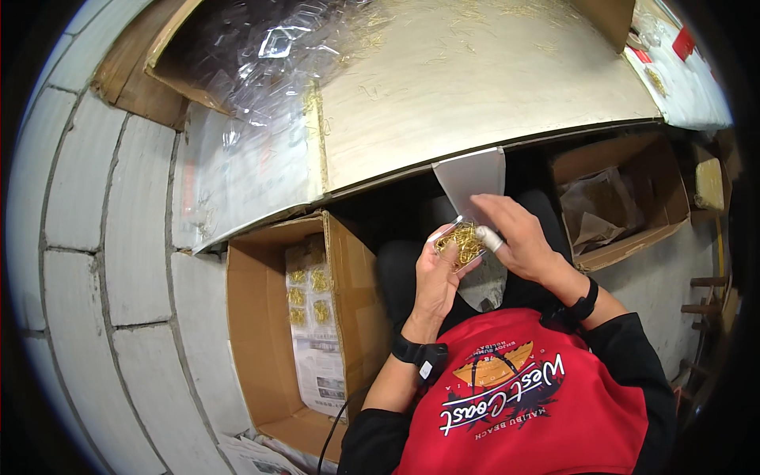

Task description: The person scoops shredded material from a table into small clear plastic containers using a white scoop. They then place the filled containers into a cardboard box. The person repeats this process multiple times.

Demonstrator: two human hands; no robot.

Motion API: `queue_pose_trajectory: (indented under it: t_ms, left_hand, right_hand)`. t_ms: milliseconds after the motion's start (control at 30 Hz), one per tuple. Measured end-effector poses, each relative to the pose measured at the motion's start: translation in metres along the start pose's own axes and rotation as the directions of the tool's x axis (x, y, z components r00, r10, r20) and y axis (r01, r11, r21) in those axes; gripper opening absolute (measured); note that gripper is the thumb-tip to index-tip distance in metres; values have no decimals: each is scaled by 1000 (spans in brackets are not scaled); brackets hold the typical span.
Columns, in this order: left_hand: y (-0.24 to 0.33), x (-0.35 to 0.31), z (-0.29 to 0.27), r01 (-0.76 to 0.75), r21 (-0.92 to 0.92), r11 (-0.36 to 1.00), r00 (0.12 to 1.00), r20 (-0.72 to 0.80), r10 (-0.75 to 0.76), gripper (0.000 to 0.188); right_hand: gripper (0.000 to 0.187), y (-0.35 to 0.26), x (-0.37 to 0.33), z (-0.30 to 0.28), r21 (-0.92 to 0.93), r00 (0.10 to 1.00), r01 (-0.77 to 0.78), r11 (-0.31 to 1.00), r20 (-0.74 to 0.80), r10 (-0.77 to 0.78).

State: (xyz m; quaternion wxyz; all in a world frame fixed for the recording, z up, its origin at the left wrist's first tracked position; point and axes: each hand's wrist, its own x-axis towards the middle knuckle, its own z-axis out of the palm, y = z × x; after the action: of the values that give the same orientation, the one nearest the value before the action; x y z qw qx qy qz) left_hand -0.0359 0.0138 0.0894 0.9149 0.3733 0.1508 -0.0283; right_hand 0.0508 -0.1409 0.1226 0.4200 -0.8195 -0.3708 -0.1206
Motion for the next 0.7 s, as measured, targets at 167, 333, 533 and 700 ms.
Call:
queue_pose_trajectory:
  t_ms: [167, 333, 533, 700]
  left_hand:
    - [6, 3, -8, -57, -63, 996, 993, -109, 50, 35]
    - [82, -30, -14, -182, 82, 980, 959, -203, 195, 33]
    - [197, -130, -92, -364, 405, 839, 728, -438, 527, 36]
    - [166, -194, -216, -199, 451, 870, 563, -674, 478, 30]
  right_hand:
    - [53, -13, 0, 15, -41, 889, 263, 964, 399, -226]
    - [48, -64, 53, 12, 106, 920, 311, 944, 214, -327]
    - [38, -89, 76, 22, 165, 935, 291, 942, 158, -316]
    - [46, -61, 51, 40, 308, 916, -120, 944, 402, -15]
